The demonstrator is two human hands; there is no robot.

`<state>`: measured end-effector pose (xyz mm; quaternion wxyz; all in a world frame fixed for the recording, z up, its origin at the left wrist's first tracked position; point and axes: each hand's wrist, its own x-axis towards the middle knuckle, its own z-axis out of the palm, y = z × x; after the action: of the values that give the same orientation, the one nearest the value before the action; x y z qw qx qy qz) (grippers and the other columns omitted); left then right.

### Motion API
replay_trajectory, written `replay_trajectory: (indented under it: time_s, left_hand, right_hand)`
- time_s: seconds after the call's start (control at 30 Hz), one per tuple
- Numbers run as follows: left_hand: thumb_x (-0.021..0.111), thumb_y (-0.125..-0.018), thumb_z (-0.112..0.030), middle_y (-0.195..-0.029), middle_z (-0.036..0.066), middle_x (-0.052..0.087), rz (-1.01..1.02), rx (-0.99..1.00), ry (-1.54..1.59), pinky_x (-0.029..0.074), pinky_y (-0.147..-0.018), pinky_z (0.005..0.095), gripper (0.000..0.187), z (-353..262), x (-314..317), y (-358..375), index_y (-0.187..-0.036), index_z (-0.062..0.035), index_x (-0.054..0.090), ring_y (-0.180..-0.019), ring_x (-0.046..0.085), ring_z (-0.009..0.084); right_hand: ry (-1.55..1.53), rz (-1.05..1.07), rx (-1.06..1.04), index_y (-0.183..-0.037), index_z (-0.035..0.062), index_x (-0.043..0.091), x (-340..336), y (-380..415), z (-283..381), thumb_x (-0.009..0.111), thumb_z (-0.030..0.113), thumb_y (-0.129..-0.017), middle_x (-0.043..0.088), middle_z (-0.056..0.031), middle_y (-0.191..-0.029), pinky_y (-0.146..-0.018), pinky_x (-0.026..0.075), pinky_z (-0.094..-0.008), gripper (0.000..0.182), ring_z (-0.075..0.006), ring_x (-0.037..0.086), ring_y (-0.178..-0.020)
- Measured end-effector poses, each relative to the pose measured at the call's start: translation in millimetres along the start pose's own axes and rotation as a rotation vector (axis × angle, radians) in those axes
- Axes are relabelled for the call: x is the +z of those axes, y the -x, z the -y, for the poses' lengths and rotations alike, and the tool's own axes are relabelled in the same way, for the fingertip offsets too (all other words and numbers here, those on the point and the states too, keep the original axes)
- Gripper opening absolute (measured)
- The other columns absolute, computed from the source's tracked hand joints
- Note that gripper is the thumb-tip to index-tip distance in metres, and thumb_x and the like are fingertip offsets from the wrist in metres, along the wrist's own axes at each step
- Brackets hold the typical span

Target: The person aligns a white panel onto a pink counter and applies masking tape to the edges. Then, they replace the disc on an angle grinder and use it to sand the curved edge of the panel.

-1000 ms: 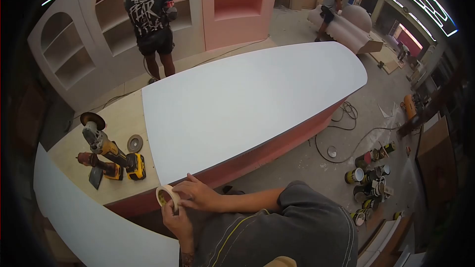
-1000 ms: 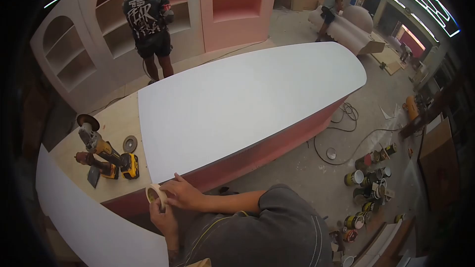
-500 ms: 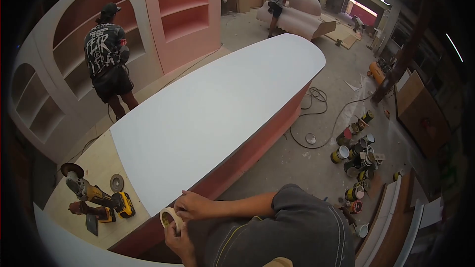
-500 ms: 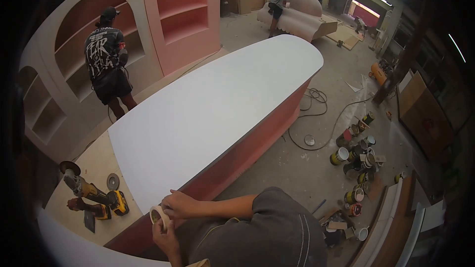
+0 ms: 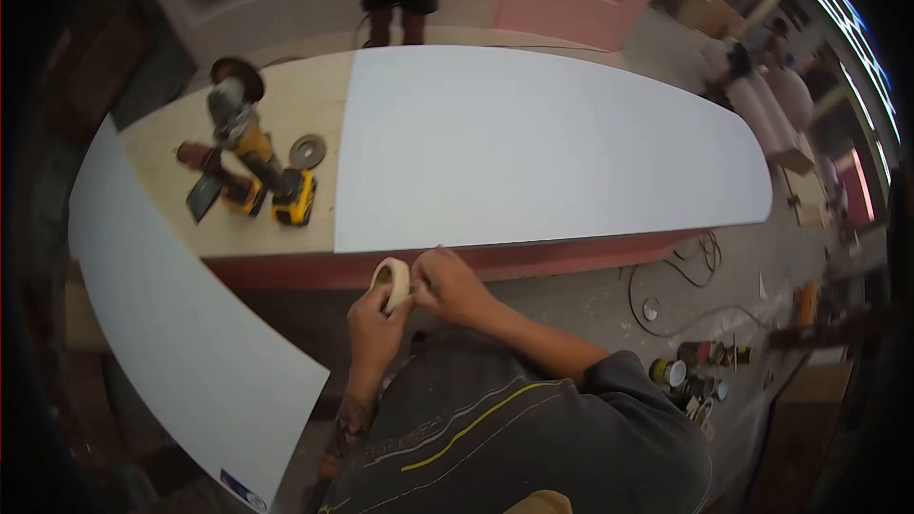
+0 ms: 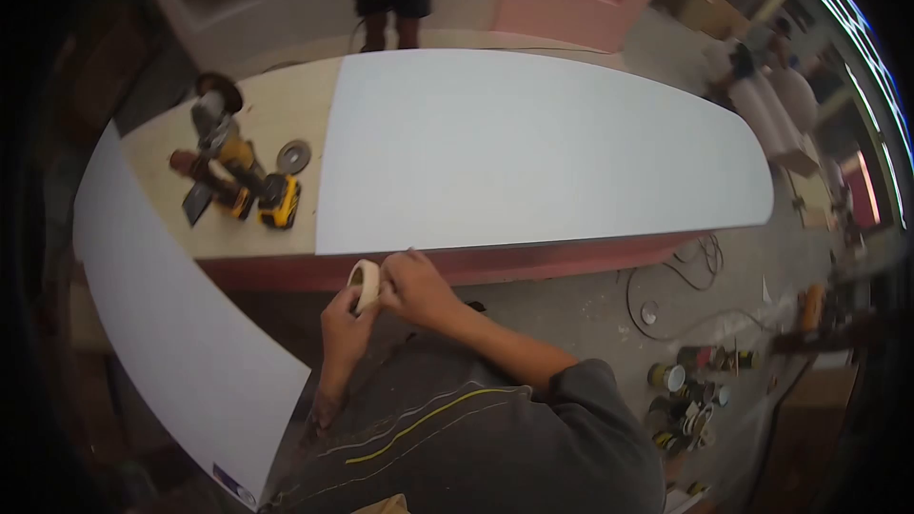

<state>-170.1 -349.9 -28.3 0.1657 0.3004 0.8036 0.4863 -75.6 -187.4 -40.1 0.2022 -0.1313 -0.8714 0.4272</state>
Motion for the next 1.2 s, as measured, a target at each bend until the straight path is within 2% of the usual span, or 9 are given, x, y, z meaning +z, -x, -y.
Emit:
replay_trajectory:
  time_s: [0.07, 0.1, 0.17, 0.23, 0.37, 0.57, 0.8, 1.07, 1.2]
  left_hand:
    - [0.081, -0.094, -0.028, -0.079, 0.009, 0.072, -0.005, 0.058, -0.114, 0.045, -0.1, 0.0483, 0.023, 0.4, -1.7, -4.2, -0.097, -0.0074, 0.073, -0.078, 0.069, 0.031]
    - [0.087, -0.086, -0.021, -0.082, 0.015, 0.07, -0.04, 0.098, -0.1, 0.05, -0.074, 0.0467, 0.025, -2.9, -1.3, -5.8, -0.098, -0.002, 0.075, -0.075, 0.063, 0.0356]
    - [0.087, -0.086, -0.022, -0.08, 0.016, 0.068, -0.1, 0.137, -0.132, 0.049, -0.074, 0.0477, 0.026, 4.5, 4.5, -8.7, -0.093, -0.0014, 0.072, -0.075, 0.061, 0.0369]
    - [0.086, -0.087, -0.022, -0.082, 0.017, 0.068, -0.076, 0.132, -0.188, 0.049, -0.074, 0.0499, 0.028, 2.8, 11.0, -7.7, -0.09, -0.001, 0.068, -0.076, 0.06, 0.0374]
    - [0.084, -0.091, -0.024, -0.09, 0.016, 0.071, -0.119, 0.074, -0.205, 0.052, -0.083, 0.05, 0.025, 1.0, 17.3, -4.9, -0.094, -0.0025, 0.071, -0.083, 0.065, 0.0368]
    - [0.081, -0.097, -0.023, -0.125, 0.015, 0.075, -0.16, 0.171, -0.225, 0.056, -0.104, 0.0442, 0.027, 17.5, 18.1, 2.1, -0.115, -0.0037, 0.076, -0.113, 0.074, 0.0338]
    - [0.086, -0.089, -0.008, -0.122, 0.016, 0.076, -0.259, 0.153, 0.049, 0.058, -0.098, 0.04, 0.024, 9.3, 11.4, 4.3, -0.11, -0.0039, 0.075, -0.113, 0.074, 0.0285]
    - [0.086, -0.088, -0.005, -0.112, 0.011, 0.076, -0.375, 0.188, 0.135, 0.058, -0.089, 0.0356, 0.022, -6.5, 1.0, -2.0, -0.107, -0.0028, 0.075, -0.102, 0.074, 0.0246]
    - [0.086, -0.088, -0.004, -0.109, 0.01, 0.076, -0.377, 0.206, 0.1, 0.058, -0.088, 0.0354, 0.023, -7.8, -4.4, -4.3, -0.108, -0.0022, 0.075, -0.101, 0.073, 0.0233]
  right_hand:
    - [-0.097, -0.03, 0.101, -0.102, 0.0033, 0.064, -6.9, -4.3, 0.4, 0.073, 0.009, -0.093, 0.066, -0.0161, -0.096, -0.087, 0.055, -0.0488, 0.014, -0.0396, 0.068, -0.088]
    - [-0.104, -0.043, 0.041, -0.104, 0.0018, 0.065, -10.0, -7.0, -4.7, 0.073, 0.01, -0.094, 0.068, -0.017, -0.098, -0.078, 0.057, -0.045, 0.015, -0.0386, 0.071, -0.089]
    - [-0.129, -0.012, -0.002, -0.106, 0.0001, 0.064, -12.9, -13.3, -12.3, 0.076, 0.01, -0.094, 0.073, -0.0167, -0.104, -0.081, 0.059, -0.0412, 0.02, -0.0347, 0.075, -0.094]
    - [-0.412, -0.039, 0.316, -0.11, -0.0014, 0.063, -20.5, -13.9, -6.2, 0.079, 0.011, -0.093, 0.077, -0.0164, -0.111, -0.088, 0.061, -0.0397, 0.027, -0.0303, 0.077, -0.102]
    - [-0.226, 0.112, 0.12, -0.127, -0.0039, 0.065, -21.8, -19.0, -21.6, 0.084, 0.012, -0.09, 0.076, -0.0182, -0.117, -0.093, 0.061, -0.0396, 0.045, -0.0282, 0.077, -0.105]
    - [-0.392, 0.179, 0.093, -0.122, -0.0034, 0.069, -17.9, -29.6, -20.9, 0.086, 0.012, -0.088, 0.075, -0.0159, -0.114, -0.089, 0.061, -0.0381, 0.041, -0.0267, 0.076, -0.102]
    - [-0.226, 0.148, -0.145, -0.117, 0.0023, 0.07, -29.0, -41.2, 16.1, 0.086, 0.01, -0.088, 0.072, -0.0146, -0.107, -0.083, 0.06, -0.0408, 0.034, -0.0304, 0.075, -0.096]
    - [-0.119, 0.001, -0.409, -0.113, 0.005, 0.071, -19.8, -48.0, 36.6, 0.081, 0.007, -0.091, 0.071, -0.0119, -0.113, -0.113, 0.051, -0.0588, 0.024, -0.0335, 0.072, -0.099]
    - [-0.108, -0.007, -0.414, -0.114, 0.0054, 0.071, -19.6, -50.5, 39.3, 0.08, 0.007, -0.092, 0.071, -0.0114, -0.112, -0.116, 0.05, -0.0587, 0.024, -0.0326, 0.073, -0.101]
